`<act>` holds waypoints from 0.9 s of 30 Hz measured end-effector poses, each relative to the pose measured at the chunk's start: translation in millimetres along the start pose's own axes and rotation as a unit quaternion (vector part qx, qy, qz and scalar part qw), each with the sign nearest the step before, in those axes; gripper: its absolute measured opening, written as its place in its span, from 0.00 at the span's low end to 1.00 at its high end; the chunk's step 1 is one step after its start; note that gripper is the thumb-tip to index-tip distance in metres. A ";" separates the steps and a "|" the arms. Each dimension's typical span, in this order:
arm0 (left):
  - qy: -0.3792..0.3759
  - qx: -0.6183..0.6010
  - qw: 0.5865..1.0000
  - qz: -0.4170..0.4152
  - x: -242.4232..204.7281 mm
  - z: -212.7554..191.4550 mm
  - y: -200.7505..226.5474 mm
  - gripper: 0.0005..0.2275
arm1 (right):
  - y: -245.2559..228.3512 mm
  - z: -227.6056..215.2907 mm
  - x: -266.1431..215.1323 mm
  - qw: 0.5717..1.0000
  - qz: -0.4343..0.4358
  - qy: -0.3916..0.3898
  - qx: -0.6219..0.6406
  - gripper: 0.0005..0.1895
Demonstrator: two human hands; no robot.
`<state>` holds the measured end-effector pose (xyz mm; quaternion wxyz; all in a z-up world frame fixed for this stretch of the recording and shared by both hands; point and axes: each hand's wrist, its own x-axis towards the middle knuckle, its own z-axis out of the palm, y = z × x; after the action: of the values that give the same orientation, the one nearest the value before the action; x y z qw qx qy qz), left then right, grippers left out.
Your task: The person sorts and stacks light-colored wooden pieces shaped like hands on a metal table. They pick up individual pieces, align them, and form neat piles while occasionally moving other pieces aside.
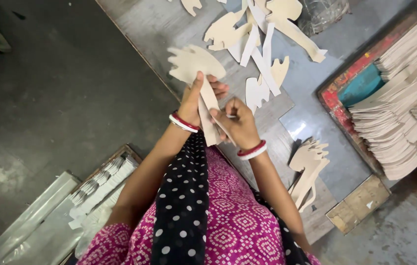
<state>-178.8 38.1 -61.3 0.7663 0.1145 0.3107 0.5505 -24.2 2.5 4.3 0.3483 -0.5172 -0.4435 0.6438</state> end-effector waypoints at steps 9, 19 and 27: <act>0.077 -0.062 0.985 0.140 -7.5 -28.5 32.8 0.15 | 10.5 -73.9 134.0 0.904 -0.221 0.086 -0.354 0.10; 0.141 0.022 0.983 0.120 -19.3 -37.9 20.2 0.13 | -3.1 -90.6 199.1 0.828 -0.218 0.107 -0.505 0.06; 0.004 -0.025 0.998 0.065 -8.0 -24.4 -14.7 0.18 | -54.0 -10.3 70.6 0.982 -0.032 -0.143 -0.121 0.08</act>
<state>-183.7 21.3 -85.2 0.7305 0.1128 0.2915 0.6072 -30.4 88.3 28.6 0.2365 -0.4437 -0.5798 0.6411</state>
